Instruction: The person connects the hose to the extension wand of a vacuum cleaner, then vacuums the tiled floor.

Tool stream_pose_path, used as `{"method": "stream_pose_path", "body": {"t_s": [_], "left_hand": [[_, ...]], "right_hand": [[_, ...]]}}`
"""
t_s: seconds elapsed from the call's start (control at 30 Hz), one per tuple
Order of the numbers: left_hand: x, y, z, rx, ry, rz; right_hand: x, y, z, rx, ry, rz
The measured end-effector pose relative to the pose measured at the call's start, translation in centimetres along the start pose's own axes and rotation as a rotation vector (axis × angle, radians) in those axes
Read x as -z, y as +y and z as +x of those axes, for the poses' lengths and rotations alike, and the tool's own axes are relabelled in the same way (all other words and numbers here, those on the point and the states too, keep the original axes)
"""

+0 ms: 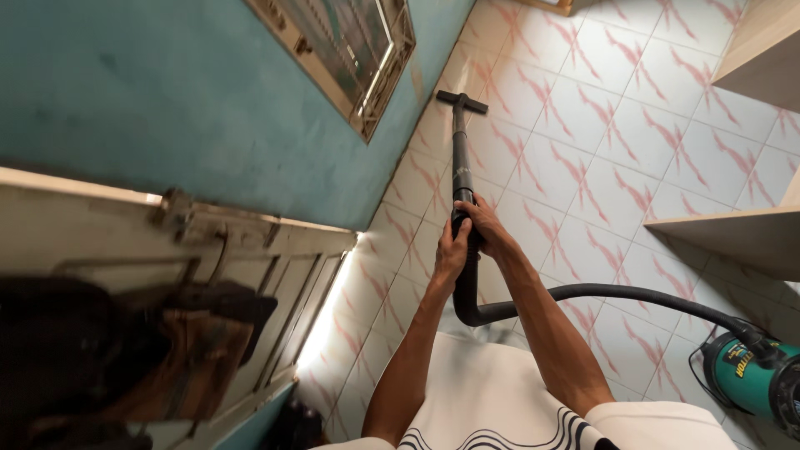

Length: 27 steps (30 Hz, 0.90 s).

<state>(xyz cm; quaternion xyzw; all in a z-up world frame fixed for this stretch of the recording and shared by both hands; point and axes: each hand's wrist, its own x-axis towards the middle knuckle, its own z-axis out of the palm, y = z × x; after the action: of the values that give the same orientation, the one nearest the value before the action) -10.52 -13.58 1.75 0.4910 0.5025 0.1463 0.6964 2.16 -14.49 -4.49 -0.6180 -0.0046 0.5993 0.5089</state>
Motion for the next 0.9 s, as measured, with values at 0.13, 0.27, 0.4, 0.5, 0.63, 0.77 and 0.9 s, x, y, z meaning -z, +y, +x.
{"method": "stream_pose_path", "body": {"t_s": [0.13, 0.27, 0.4, 0.5, 0.63, 0.77, 0.9], "left_hand": [[1.3, -0.8, -5.6, 0.049, -0.084, -0.166], [2.4, -2.6, -9.7, 0.022, -0.006, -0.157], [4.5, -4.6, -12.5, -0.027, 0.038, -0.118], [6.4, -5.9, -14.9, -0.051, 0.053, -0.104], [9.6, -7.7, -17.6, -0.040, 0.041, -0.090], [12.3, -10.2, -20.0, -0.093, 0.033, -0.136], [14.8, -12.6, -21.2, -0.072, 0.020, -0.095]], "right_hand": [[-0.6, 3.4, -3.3, 0.053, -0.090, -0.007], [-2.5, 5.8, -6.7, -0.017, -0.073, -0.006], [-4.8, 8.6, -8.5, -0.077, 0.023, -0.097], [-6.6, 11.0, -9.9, -0.050, 0.069, -0.130], [-8.9, 14.1, -12.6, -0.013, 0.000, -0.057], [-11.1, 17.4, -14.5, 0.054, -0.012, -0.066], [-12.7, 20.2, -15.1, 0.072, 0.032, -0.119]]}}
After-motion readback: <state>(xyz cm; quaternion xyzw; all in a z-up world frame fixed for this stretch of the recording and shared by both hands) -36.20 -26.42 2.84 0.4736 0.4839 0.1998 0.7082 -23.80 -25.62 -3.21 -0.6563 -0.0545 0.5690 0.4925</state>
